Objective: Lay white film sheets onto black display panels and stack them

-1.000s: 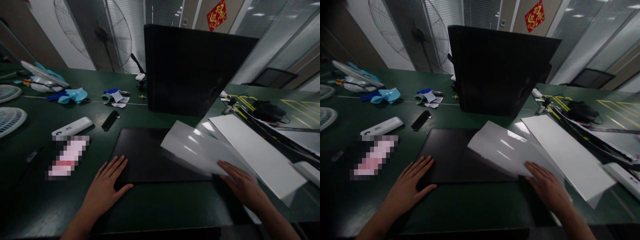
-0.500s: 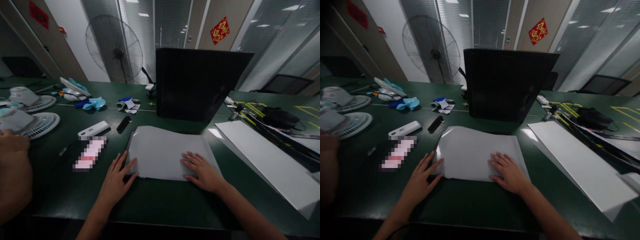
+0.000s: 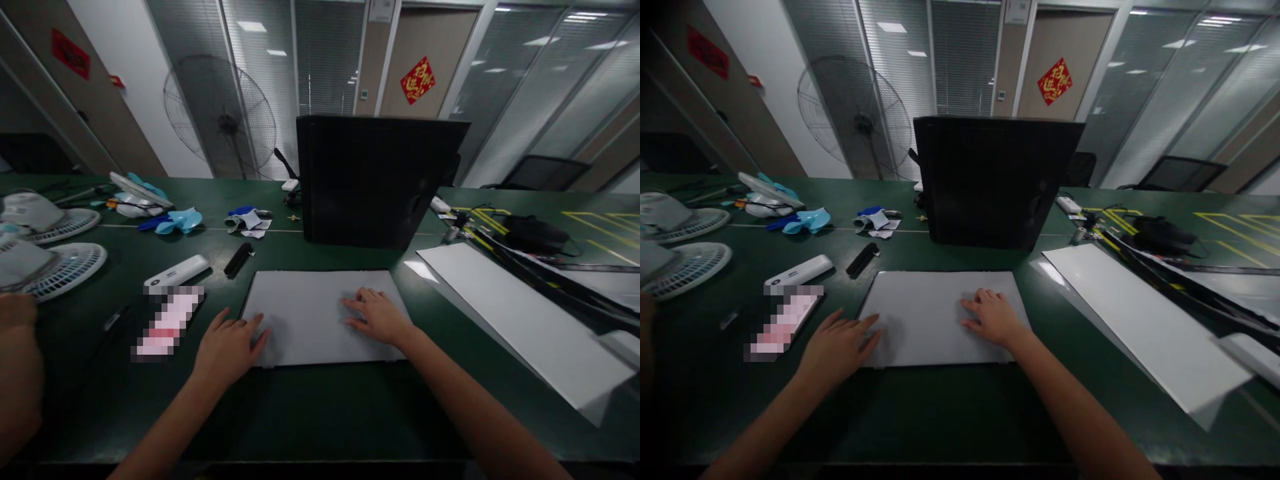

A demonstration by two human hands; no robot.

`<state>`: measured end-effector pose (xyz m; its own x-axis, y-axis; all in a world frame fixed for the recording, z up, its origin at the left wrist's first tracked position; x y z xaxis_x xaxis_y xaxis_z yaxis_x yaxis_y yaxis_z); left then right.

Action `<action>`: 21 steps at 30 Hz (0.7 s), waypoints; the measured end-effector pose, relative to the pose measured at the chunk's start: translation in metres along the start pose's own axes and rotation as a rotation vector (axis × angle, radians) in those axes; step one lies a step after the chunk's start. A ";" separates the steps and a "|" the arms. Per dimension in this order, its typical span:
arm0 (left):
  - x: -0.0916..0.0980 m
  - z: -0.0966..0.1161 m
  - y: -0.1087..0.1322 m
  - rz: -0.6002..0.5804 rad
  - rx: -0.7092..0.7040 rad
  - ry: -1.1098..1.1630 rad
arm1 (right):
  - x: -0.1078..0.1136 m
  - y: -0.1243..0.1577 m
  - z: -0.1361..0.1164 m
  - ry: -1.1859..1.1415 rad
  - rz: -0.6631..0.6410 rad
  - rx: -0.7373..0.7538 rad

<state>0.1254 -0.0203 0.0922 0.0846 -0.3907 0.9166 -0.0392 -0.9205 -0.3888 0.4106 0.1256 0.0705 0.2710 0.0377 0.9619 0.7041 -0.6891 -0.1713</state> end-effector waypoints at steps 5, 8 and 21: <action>-0.024 -0.004 -0.064 -0.124 -0.063 0.050 | -0.010 -0.018 0.006 -0.039 0.020 0.036; -0.043 -0.016 -0.078 -0.012 -0.067 0.152 | -0.002 -0.020 0.034 -0.070 0.055 0.025; -0.087 -0.056 -0.067 0.013 -0.023 0.237 | 0.047 0.117 0.278 0.394 0.489 -1.029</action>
<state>0.0650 0.0757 0.0434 -0.1522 -0.3886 0.9087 -0.0618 -0.9139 -0.4012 0.6877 0.2477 0.0362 0.0182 -0.4884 0.8724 -0.3192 -0.8297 -0.4579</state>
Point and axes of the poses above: each hand's wrist, its own y-axis away from the middle knuckle, its own x-axis out of the back of the hand, z = x × y, the point moved 8 cm from there along -y, towards the middle knuckle, and after that the axes turned 12 degrees about z, right-handed, at the moved point
